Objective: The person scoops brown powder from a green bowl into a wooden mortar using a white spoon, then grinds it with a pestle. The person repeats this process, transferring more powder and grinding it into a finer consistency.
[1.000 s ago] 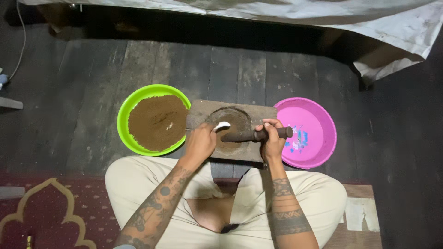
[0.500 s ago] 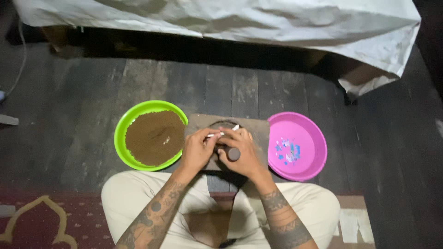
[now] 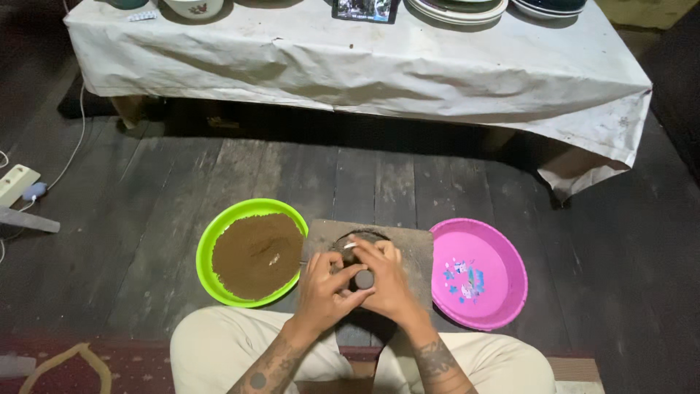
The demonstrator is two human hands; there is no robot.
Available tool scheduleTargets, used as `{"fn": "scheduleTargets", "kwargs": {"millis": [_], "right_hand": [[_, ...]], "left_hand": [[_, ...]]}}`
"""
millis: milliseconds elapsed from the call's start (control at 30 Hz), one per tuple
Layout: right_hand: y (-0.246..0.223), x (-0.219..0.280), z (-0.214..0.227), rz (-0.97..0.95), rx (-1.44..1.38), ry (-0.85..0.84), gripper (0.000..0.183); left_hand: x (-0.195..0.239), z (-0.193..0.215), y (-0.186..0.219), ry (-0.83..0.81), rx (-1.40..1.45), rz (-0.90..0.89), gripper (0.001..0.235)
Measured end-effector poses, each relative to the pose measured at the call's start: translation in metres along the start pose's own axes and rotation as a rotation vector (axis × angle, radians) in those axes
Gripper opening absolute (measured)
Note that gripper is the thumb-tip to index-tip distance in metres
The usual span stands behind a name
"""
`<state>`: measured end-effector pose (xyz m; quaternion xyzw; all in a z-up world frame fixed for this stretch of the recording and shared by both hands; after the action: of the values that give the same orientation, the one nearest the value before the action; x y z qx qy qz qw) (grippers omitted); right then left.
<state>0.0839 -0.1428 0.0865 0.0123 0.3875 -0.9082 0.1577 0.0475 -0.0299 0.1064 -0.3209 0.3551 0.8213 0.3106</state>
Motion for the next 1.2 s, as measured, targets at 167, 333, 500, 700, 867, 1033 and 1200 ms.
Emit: {"fn": "scheduleTargets", "kwargs": {"millis": [167,333,500,700,867,1033,1200], "right_hand": [[0.07,0.006,0.01,-0.233,-0.225,-0.115,0.098],[0.143,0.026,0.01,-0.383,-0.456,0.351,0.031],[0.184,0.047,-0.008,-0.521,-0.716,0.521,0.018],[0.174,0.038,-0.014,-0.582,-0.739,0.305,0.04],[0.17,0.036,-0.001,-0.485,-0.417,0.392,0.017],[0.175,0.033,0.001,-0.488,-0.375,0.409,0.014],[0.178,0.028,-0.011,-0.676,-0.189,0.091,0.015]], "left_hand": [[0.0,-0.013,0.0,0.094,0.16,0.109,0.032],[0.017,-0.058,-0.004,0.195,0.465,0.386,0.006],[0.041,-0.07,-0.008,0.343,0.319,0.461,0.036],[0.015,-0.058,0.006,0.298,0.379,0.342,0.04],[0.023,-0.049,0.01,0.257,0.535,0.309,0.037],[0.051,-0.054,-0.02,0.26,0.575,0.323,0.024],[0.043,-0.028,-0.034,0.428,0.611,0.472,0.034]]}}
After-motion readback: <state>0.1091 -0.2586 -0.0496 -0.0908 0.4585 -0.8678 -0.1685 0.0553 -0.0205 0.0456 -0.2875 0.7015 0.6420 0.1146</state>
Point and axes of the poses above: each hand's wrist, its own x-axis away from the middle knuckle, its own z-axis out of the back of the hand, y = z × x, the point moved 10 cm from there along -x, towards the middle knuckle, and after that the axes turned 11 degrees about -z, right-handed, at the moved point
